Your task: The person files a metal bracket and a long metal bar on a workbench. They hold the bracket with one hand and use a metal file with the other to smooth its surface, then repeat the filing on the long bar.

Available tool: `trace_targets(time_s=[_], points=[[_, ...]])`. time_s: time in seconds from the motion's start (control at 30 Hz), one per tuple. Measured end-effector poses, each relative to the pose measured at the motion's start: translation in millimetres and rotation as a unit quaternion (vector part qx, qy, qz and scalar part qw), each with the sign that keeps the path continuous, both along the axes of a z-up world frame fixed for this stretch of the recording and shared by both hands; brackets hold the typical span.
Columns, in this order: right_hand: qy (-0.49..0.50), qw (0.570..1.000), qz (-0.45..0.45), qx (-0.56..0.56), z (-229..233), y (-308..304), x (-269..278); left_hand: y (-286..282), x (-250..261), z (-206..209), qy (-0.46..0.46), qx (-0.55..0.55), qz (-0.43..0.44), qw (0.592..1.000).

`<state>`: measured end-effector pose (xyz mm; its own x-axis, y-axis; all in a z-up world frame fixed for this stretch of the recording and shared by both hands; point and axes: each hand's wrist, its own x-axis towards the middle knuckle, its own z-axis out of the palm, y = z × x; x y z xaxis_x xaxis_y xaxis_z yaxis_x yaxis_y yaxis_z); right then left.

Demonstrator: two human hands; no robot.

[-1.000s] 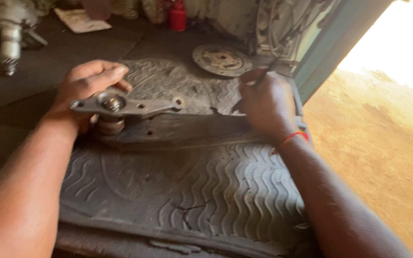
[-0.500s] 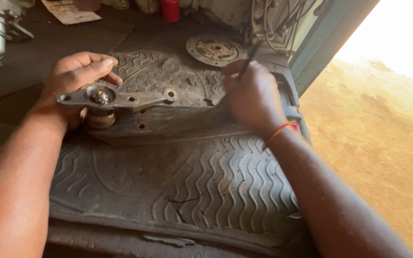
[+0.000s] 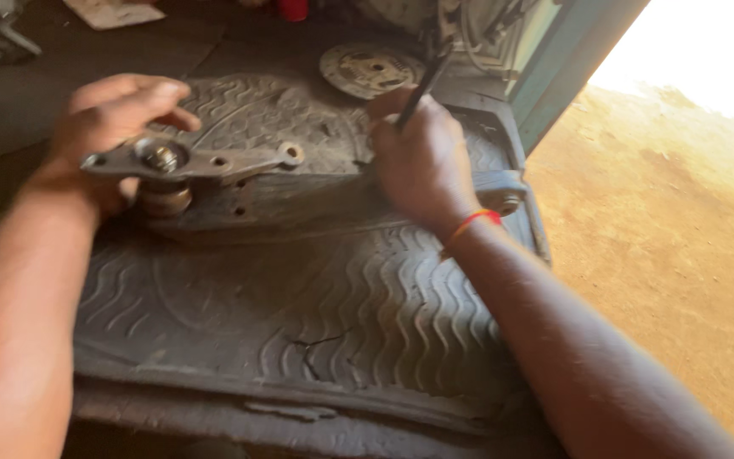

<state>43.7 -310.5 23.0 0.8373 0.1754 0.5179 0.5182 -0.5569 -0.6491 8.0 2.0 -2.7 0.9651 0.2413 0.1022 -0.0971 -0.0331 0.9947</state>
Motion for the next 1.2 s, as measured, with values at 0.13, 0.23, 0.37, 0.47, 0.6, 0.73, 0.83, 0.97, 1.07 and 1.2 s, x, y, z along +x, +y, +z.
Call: trace_targets(time_s=[0.13, 0.23, 0.37, 0.47, 0.6, 0.73, 0.83, 0.97, 1.07, 1.2], points=[[-0.092, 0.995, 0.002, 0.026, -13.1, 0.9, 4.1, 23.2, 5.1, -0.6, -0.100, -0.010, 0.056, 0.993], [-0.078, 0.996, -0.001, 0.048, -11.7, 0.6, 6.7, 25.5, -8.2, 7.1, -0.176, 0.040, 0.090, 0.979], [-0.017, 0.999, -0.021, 0.025, -14.3, 1.2, 6.1, -18.6, -34.4, 20.9, -0.298, 0.388, 0.118, 0.864], [-0.024, 0.999, -0.005, 0.027, -15.5, 1.2, 9.8, -78.0, -43.0, 34.8, -0.313, 0.533, 0.057, 0.784], [-0.051, 0.996, 0.027, 0.071, -16.6, -5.5, 10.7, -134.3, -8.3, 55.4, -0.194, 0.557, -0.079, 0.803], [-0.045, 0.992, 0.012, 0.118, -18.1, -8.6, 15.2, -141.6, 8.0, 49.6, -0.134, 0.542, -0.138, 0.818], [-0.045, 0.997, 0.017, 0.065, -22.2, -6.4, 19.0, -137.4, 5.3, 39.2, -0.092, 0.584, -0.137, 0.795], [-0.068, 0.997, 0.028, 0.036, -22.8, -6.1, 27.8, -132.3, 1.4, 34.8, -0.108, 0.618, -0.133, 0.767], [-0.062, 0.998, 0.021, 0.023, -27.7, -8.9, 29.5, -129.7, -4.3, 32.7, -0.081, 0.586, -0.119, 0.798], [-0.067, 0.997, 0.027, 0.030, -22.4, -10.1, 23.8, -136.7, -3.4, 39.4, -0.039, 0.623, -0.137, 0.769]])
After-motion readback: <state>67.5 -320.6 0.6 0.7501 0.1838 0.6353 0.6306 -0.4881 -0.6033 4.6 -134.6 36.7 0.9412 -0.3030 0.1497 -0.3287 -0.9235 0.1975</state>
